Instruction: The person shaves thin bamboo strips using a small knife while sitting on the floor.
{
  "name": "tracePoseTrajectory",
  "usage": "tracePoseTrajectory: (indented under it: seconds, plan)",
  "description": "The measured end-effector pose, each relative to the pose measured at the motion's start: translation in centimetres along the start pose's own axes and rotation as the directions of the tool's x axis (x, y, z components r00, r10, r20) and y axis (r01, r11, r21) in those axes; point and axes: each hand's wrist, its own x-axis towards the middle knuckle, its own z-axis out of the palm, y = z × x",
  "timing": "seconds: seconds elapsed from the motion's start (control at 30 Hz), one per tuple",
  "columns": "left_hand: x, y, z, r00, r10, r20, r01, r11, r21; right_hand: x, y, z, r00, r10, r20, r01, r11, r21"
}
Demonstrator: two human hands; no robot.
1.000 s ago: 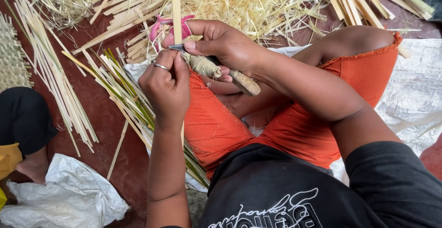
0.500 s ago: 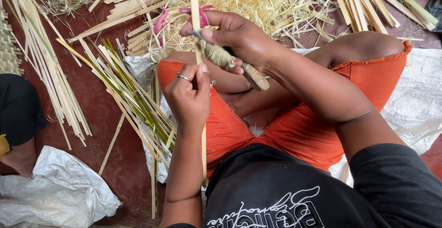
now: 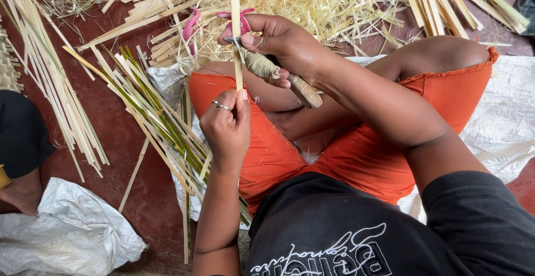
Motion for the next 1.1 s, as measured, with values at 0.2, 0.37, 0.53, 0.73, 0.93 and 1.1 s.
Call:
tracePoseTrajectory:
  seconds: [0.2,0.37,0.53,0.73,0.93,1.1]
  plan:
    - [-0.8,-0.4,-0.5,0.999,0.037,0.017,-0.038,0.999,0.036,0.2,0.4,0.1,0.998,0.027,-0.05,-0.032,0.993,-0.114]
    - [-4.3,-2.2,0.4,0.998,0.003,0.069,-0.006,0.999,0.041,0.9,0.2,-0.5,0.991,0.034,-0.126,-0.033,0.999,0.015]
    - [-5.9,-1.4,0.3,0.998,-0.002,0.064,0.002,1.0,0.005,1.0,-2.1,-3.0,0.991,-0.122,-0.053,0.126,0.99,0.058]
    - [-5.5,-1.6,-0.3,0.999,-0.004,0.046,0.003,1.0,0.03,0.8,-0.9,-1.0,0.999,-0.008,-0.05,0.002,0.994,-0.114]
    - [-7.4,-2.8,-0.4,0.994,0.065,0.093,-0.065,0.998,-0.003,0.3,-3.6,-2.9,0.985,-0.074,-0.158,0.071,0.997,-0.021]
    - [-9.3,-4.1,-0.9,0.992,0.083,0.093,-0.085,0.996,0.013,0.3,-3.3,-4.5,0.971,-0.076,-0.225,0.072,0.997,-0.026]
